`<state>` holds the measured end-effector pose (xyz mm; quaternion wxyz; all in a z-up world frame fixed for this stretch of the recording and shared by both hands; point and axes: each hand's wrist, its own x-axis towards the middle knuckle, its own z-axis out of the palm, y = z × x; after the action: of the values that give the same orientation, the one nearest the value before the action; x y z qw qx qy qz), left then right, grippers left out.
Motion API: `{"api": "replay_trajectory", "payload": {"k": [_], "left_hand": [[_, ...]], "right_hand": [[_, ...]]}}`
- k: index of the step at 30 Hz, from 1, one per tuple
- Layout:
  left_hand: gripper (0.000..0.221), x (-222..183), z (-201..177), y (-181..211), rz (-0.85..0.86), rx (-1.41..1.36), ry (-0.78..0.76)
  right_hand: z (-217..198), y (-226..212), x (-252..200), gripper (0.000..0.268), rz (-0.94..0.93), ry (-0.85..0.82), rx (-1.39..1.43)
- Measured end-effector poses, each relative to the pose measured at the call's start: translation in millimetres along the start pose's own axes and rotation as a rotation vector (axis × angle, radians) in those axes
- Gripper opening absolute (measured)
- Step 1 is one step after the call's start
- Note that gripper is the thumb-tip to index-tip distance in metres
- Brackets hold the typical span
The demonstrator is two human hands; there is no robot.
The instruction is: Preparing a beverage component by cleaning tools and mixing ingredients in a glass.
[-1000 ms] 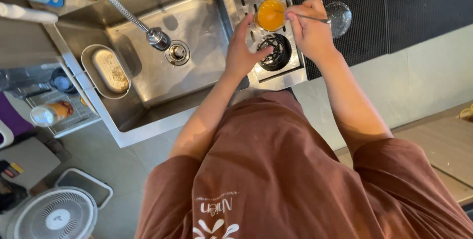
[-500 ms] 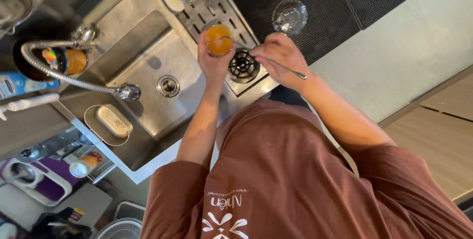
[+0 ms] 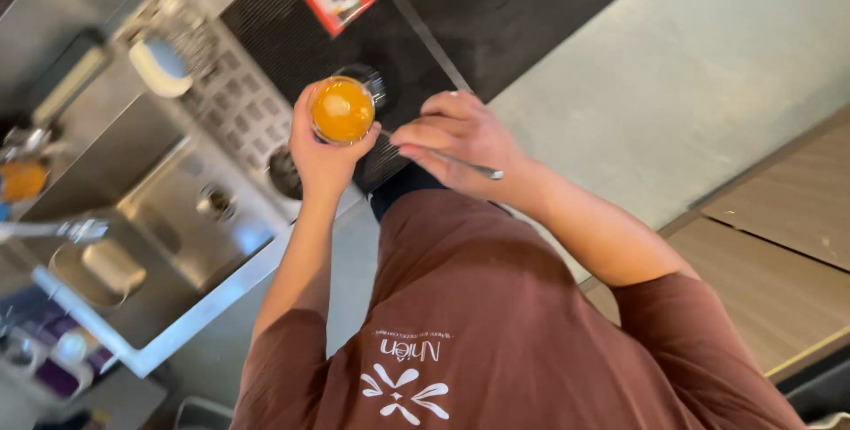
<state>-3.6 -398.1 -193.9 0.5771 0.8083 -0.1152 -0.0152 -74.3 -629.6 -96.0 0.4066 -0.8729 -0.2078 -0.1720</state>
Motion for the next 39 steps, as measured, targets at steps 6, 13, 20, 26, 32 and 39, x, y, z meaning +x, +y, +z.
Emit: {"api": "replay_trajectory", "payload": {"k": [6,13,20,26,32,39], "left_hand": [[0.080,28,170,66,0.067,-0.132,-0.199],[0.078,94,388,142,0.170,-0.097,-0.416],[0.085,163,618,194,0.193,-0.156,-0.590],[0.085,229,801,261,0.268,-0.158,-0.719],[0.085,291,975,296,0.245,-0.112,-0.724],[0.089,366,1149,328,0.186,-0.182,-0.510]], "right_hand": [[-112,72,-50,0.015,0.073,0.080,-0.164],[-272,196,-103,0.012,0.285,0.143,-0.265],[-450,318,-161,0.008,0.451,0.289,-0.279],[-593,423,-211,0.011,0.706,0.386,-0.307],[-735,555,-235,0.014,0.712,0.342,-0.335],[-900,724,-208,0.014,0.647,0.146,-0.210]]}}
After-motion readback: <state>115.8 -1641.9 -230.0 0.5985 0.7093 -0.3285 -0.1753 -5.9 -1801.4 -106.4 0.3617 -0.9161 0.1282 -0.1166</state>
